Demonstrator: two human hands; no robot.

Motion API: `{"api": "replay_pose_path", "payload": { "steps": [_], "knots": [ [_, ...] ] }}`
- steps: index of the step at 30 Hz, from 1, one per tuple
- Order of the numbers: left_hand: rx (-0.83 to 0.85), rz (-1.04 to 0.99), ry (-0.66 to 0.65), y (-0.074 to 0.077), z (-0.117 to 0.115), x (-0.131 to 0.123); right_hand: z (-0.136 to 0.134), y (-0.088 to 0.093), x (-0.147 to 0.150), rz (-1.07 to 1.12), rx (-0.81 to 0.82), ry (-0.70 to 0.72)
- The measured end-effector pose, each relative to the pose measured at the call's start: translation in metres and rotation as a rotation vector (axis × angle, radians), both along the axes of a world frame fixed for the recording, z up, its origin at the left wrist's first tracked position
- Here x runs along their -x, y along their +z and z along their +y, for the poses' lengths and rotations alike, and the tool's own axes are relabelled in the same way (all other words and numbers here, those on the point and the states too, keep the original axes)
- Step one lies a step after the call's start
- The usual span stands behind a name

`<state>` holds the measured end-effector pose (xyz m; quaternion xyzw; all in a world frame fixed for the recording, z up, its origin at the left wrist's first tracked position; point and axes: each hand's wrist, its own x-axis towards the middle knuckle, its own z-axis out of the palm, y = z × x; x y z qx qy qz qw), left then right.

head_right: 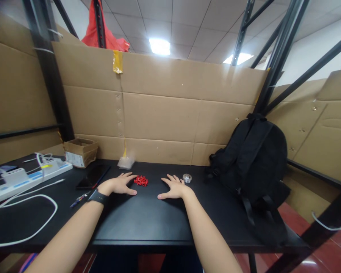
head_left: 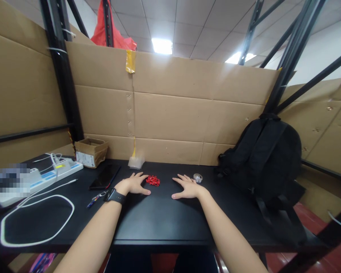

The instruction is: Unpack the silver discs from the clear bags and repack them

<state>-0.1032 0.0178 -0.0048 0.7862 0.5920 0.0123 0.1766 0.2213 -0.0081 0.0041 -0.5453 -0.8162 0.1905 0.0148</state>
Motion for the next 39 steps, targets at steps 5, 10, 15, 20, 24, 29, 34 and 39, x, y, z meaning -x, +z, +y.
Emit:
{"api": "replay_pose_path", "payload": {
  "steps": [5,10,15,20,24,29,34,39],
  "knots": [
    [0.007,0.010,-0.011,0.003,-0.001,-0.002,0.004,-0.003,-0.005,0.067,-0.048,0.033],
    [-0.027,0.017,-0.044,0.002,0.002,0.001,0.019,-0.001,-0.036,0.343,-0.379,0.047],
    [-0.131,-0.006,-0.119,0.002,0.006,0.010,0.034,-0.007,-0.085,0.310,-0.446,-0.265],
    [-0.254,-0.128,-0.142,0.003,0.007,0.009,0.035,-0.011,-0.099,0.304,-0.367,-0.288],
    [-0.403,-0.203,-0.163,0.004,0.003,-0.010,0.034,-0.008,-0.094,0.321,-0.350,-0.291],
    [-0.513,-0.199,-0.248,0.006,-0.006,-0.038,0.033,-0.007,-0.093,0.307,-0.366,-0.296],
    [-0.594,-0.183,-0.283,0.007,-0.013,-0.050,0.033,-0.007,-0.093,0.294,-0.390,-0.292],
    [-0.579,-0.149,-0.291,0.007,-0.015,-0.056,0.033,-0.007,-0.092,0.276,-0.390,-0.285]
  ]
}}
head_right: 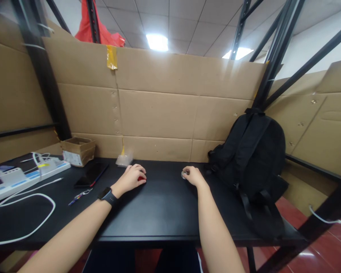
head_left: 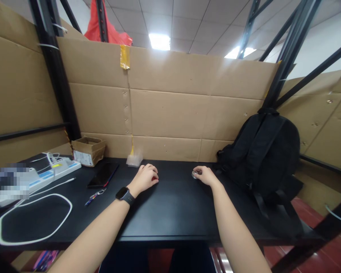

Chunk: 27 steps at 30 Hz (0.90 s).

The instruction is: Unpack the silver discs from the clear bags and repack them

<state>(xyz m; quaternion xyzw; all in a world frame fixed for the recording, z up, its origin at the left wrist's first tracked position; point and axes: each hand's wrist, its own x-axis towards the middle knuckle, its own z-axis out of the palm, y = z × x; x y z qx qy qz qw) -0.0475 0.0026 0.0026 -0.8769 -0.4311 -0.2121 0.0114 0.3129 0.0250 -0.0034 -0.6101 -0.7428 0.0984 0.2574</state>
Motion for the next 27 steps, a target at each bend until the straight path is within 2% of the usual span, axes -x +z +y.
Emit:
{"api": "replay_pose_path", "payload": {
  "steps": [11,17,22,27],
  "knots": [
    [-0.024,-0.118,0.043,0.012,-0.012,-0.007,0.000,0.000,0.001,-0.022,0.018,-0.040],
    [-0.016,-0.277,0.058,0.009,-0.008,-0.009,-0.005,0.007,0.002,0.030,-0.019,-0.050],
    [0.030,-0.434,0.063,0.008,-0.008,-0.011,-0.009,0.014,0.025,0.295,-0.101,0.098],
    [0.057,-0.520,0.031,0.010,-0.013,-0.018,-0.016,0.011,0.075,0.769,0.036,0.388]
  ]
}}
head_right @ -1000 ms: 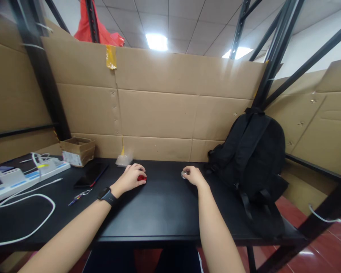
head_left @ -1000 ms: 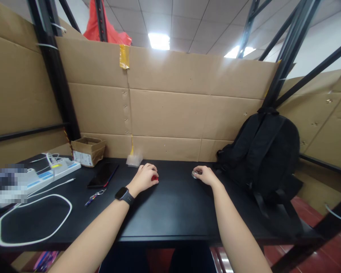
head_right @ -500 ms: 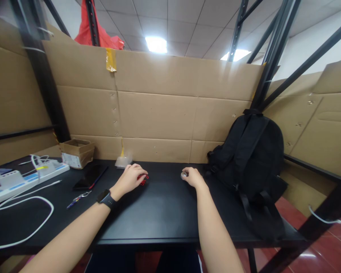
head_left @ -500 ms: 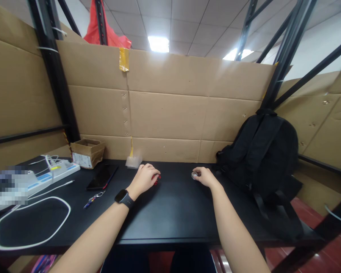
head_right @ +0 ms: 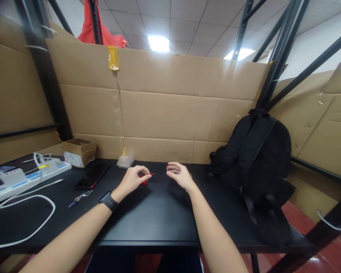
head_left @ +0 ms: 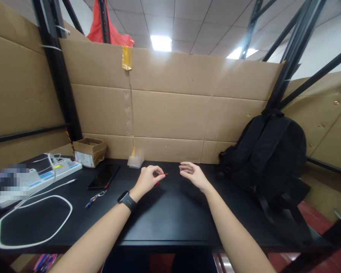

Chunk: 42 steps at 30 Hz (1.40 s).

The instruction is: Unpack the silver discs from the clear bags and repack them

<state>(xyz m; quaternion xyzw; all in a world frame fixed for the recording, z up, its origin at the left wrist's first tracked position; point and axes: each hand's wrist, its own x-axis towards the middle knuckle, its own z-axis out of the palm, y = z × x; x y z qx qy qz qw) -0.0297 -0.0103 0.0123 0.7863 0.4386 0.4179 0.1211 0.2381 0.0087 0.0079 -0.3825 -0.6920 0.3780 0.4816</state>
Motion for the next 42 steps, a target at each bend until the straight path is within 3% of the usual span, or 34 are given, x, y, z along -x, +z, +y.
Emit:
{"api": "replay_pose_path", "payload": {
  "steps": [4,11,15,27,42],
  "knots": [
    [-0.010,-0.048,-0.040,-0.001,-0.003,-0.007,-0.014,-0.001,0.032,0.178,0.082,0.188],
    [0.013,-0.108,-0.073,-0.004,-0.005,-0.013,-0.024,0.001,0.044,0.241,0.135,0.287],
    [0.018,-0.094,-0.016,-0.004,-0.006,-0.015,-0.024,0.000,0.045,0.250,0.133,0.281],
    [0.080,-0.117,-0.009,0.001,-0.009,-0.015,-0.026,0.000,0.048,0.295,0.167,0.298],
    [-0.010,0.021,0.072,0.001,-0.016,-0.022,-0.026,-0.005,0.056,0.325,0.162,0.192]
  ]
}}
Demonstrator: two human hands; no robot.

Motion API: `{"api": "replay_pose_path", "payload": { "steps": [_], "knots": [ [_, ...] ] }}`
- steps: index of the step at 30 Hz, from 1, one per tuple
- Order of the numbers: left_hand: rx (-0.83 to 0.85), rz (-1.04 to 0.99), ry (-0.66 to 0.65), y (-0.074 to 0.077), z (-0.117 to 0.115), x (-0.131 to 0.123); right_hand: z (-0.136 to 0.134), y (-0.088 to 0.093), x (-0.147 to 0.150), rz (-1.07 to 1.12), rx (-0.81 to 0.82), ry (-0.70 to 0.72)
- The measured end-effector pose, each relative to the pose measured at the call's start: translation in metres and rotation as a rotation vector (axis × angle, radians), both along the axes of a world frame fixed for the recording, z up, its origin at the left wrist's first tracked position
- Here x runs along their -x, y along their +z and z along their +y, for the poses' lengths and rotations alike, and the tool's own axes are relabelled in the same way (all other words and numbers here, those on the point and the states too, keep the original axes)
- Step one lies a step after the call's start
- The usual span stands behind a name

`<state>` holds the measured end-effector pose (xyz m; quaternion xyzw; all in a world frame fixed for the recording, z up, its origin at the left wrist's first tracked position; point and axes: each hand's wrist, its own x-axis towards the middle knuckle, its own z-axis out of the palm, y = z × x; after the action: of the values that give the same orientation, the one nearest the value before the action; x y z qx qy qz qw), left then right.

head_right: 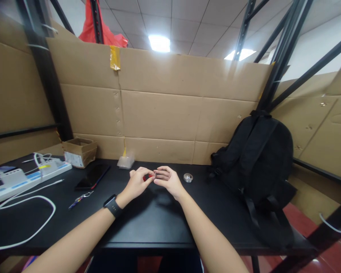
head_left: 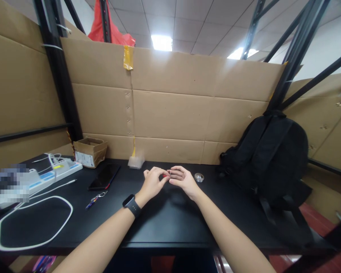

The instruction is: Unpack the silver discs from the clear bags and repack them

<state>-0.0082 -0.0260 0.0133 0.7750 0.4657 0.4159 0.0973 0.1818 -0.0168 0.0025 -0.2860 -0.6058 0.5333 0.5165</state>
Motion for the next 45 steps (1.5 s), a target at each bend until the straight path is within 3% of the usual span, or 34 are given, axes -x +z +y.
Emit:
{"api": "replay_pose_path", "payload": {
  "steps": [11,21,30,35,40,45],
  "knots": [
    [0.048,-0.034,0.010,-0.012,0.006,-0.002,0.004,-0.005,0.004,-0.056,-0.041,-0.065],
    [0.022,-0.161,-0.068,-0.012,0.009,0.002,0.002,0.002,-0.001,-0.102,-0.082,-0.103],
    [-0.051,-0.042,-0.075,-0.006,0.004,0.001,0.000,0.004,0.001,-0.159,-0.082,-0.140],
    [-0.066,-0.019,-0.092,-0.005,0.000,-0.003,0.005,0.003,-0.003,-0.248,-0.196,-0.175],
    [-0.073,-0.283,-0.084,-0.005,0.004,-0.005,0.006,0.002,-0.007,-0.484,-0.337,-0.290],
    [-0.002,-0.055,-0.151,-0.003,-0.001,-0.004,0.002,0.002,-0.007,-0.686,-0.543,-0.317]
  ]
}}
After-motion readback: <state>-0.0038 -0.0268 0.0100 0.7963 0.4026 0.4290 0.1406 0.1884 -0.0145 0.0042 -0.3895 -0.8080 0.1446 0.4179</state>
